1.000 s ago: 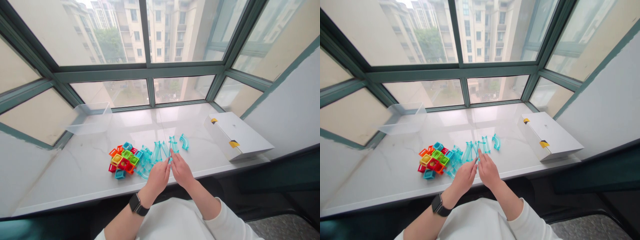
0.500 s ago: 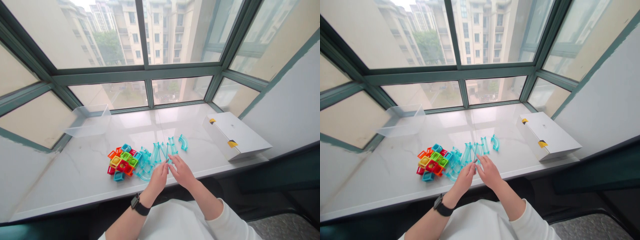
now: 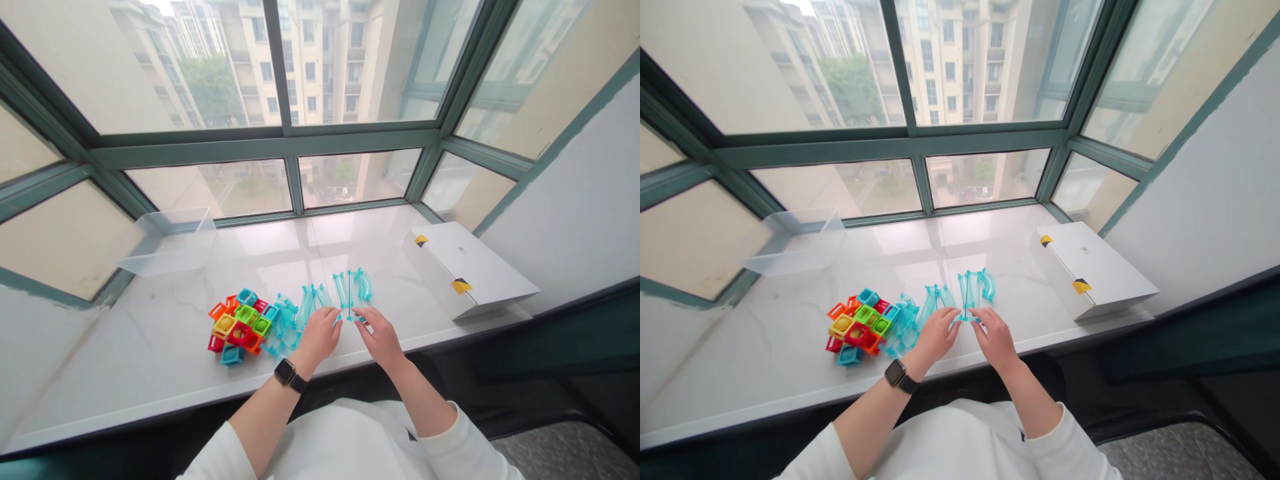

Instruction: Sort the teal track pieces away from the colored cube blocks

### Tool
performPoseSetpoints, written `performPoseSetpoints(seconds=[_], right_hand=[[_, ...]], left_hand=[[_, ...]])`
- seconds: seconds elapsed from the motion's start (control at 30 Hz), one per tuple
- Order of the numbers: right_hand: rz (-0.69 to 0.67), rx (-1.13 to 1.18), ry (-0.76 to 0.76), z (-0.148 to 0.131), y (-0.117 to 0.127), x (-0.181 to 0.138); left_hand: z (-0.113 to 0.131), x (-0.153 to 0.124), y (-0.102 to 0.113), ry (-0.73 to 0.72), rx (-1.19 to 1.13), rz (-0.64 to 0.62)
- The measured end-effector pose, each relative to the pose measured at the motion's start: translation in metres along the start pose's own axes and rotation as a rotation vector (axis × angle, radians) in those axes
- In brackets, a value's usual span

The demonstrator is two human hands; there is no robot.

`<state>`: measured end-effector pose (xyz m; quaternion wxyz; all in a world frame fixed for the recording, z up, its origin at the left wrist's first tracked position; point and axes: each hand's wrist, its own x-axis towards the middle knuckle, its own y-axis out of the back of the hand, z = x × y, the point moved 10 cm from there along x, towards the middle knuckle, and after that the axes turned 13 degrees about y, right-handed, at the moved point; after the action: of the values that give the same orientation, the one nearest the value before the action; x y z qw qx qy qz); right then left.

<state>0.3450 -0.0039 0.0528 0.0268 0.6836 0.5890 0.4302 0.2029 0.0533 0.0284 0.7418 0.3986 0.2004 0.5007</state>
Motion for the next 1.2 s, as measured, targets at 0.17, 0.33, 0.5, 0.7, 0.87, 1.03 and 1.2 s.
performPoseSetpoints(seconds=[0.17, 0.33, 0.5, 0.7, 0.87, 1.03, 1.2], right_hand=[[0.039, -0.011, -0.026, 0.013, 0.01, -0.003], [0.049, -0.041, -0.054, 0.027, 0.012, -0.006], [0.046, -0.034, -0.072, 0.036, 0.006, -0.003], [0.033, -0.007, -0.067, 0.04, -0.004, 0.005], [0.013, 0.013, -0.044, 0.043, -0.014, 0.015], [-0.011, 0.0, -0.035, 0.052, -0.026, 0.021], [-0.044, -0.031, -0.04, 0.066, -0.035, 0.023]], left_hand=[[-0.003, 0.011, -0.032, -0.132, 0.243, -0.065], [-0.015, 0.011, -0.038, -0.109, 0.324, -0.112], [-0.027, 0.01, -0.029, -0.085, 0.378, -0.119], [-0.026, 0.008, -0.011, -0.066, 0.35, -0.055], [-0.012, 0.016, 0.0, -0.025, 0.144, 0.025], [-0.008, 0.03, -0.007, 0.044, 0.078, 0.023], [-0.007, 0.04, -0.007, 0.065, 0.135, 0.077]])
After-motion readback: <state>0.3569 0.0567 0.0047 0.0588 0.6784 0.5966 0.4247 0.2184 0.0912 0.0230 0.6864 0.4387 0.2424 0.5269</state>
